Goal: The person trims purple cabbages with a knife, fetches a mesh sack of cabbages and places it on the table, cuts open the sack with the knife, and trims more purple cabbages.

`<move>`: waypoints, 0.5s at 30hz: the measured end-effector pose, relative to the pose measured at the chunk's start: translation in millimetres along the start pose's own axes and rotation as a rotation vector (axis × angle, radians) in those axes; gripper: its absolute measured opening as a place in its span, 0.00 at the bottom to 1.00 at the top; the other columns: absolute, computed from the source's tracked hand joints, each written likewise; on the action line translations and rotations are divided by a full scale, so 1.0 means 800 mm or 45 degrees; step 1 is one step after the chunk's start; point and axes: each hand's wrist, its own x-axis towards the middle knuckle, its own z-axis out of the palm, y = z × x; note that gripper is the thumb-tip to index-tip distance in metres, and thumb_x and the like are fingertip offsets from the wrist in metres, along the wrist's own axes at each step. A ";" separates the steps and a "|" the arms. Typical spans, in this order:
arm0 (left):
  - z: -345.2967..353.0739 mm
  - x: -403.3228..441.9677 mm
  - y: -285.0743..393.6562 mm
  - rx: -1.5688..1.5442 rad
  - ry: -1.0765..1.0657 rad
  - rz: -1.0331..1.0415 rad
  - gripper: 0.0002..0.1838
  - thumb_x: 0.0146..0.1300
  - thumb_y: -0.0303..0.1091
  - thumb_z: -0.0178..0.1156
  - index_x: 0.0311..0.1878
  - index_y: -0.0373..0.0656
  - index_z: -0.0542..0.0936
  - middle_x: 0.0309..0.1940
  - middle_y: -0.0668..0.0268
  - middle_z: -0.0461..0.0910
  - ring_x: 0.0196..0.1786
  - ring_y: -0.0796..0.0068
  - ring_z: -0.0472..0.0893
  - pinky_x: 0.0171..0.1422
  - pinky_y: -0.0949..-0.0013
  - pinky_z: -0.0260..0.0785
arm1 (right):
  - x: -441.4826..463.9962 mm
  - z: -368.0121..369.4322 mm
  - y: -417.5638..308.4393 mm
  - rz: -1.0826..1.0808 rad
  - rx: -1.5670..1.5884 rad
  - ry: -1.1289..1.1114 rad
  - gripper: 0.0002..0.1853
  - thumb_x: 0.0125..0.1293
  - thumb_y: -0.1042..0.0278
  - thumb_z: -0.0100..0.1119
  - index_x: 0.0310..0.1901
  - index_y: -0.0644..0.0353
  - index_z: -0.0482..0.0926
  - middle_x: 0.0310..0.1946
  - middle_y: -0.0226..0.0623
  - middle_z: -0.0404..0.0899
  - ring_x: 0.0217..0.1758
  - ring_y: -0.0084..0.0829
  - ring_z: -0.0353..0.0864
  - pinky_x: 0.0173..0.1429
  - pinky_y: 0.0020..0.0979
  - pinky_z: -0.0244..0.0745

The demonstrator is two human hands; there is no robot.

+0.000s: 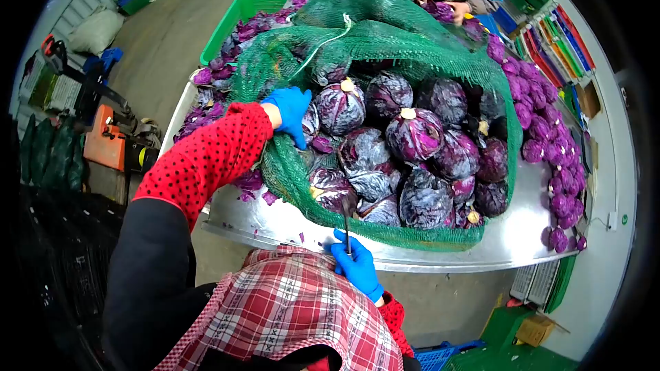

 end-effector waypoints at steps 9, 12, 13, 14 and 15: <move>0.005 -0.035 -0.007 -0.243 0.206 0.016 0.57 0.27 0.65 0.76 0.62 0.40 0.71 0.48 0.51 0.77 0.54 0.50 0.77 0.59 0.53 0.70 | -0.033 0.019 0.024 -0.131 0.161 0.201 0.17 0.73 0.68 0.53 0.60 0.64 0.75 0.41 0.38 0.85 0.20 0.15 0.70 0.26 0.18 0.67; 0.002 -0.060 -0.007 -0.544 0.614 0.139 0.59 0.27 0.62 0.78 0.64 0.39 0.70 0.51 0.52 0.77 0.55 0.51 0.77 0.63 0.54 0.68 | -0.037 0.023 0.030 -0.211 0.217 0.262 0.17 0.73 0.68 0.52 0.59 0.66 0.75 0.40 0.40 0.85 0.19 0.17 0.72 0.24 0.18 0.68; 0.001 -0.074 -0.002 -0.689 0.816 0.200 0.58 0.28 0.60 0.79 0.64 0.39 0.69 0.52 0.53 0.77 0.56 0.52 0.77 0.64 0.55 0.67 | -0.039 0.025 0.032 -0.222 0.238 0.269 0.17 0.73 0.69 0.52 0.59 0.66 0.75 0.40 0.40 0.85 0.19 0.17 0.72 0.24 0.18 0.68; -0.001 -0.087 0.006 -0.979 0.909 0.154 0.56 0.31 0.56 0.80 0.64 0.38 0.69 0.55 0.54 0.77 0.58 0.54 0.76 0.68 0.55 0.64 | -0.040 0.027 0.029 -0.255 0.241 0.263 0.17 0.74 0.68 0.52 0.60 0.65 0.74 0.41 0.40 0.85 0.19 0.17 0.73 0.24 0.18 0.69; -0.001 -0.099 0.014 -1.280 0.960 0.151 0.53 0.37 0.57 0.79 0.65 0.39 0.68 0.61 0.55 0.74 0.61 0.53 0.75 0.72 0.55 0.61 | -0.040 0.031 0.023 -0.285 0.245 0.256 0.18 0.74 0.68 0.52 0.61 0.65 0.74 0.42 0.40 0.85 0.19 0.17 0.73 0.25 0.18 0.69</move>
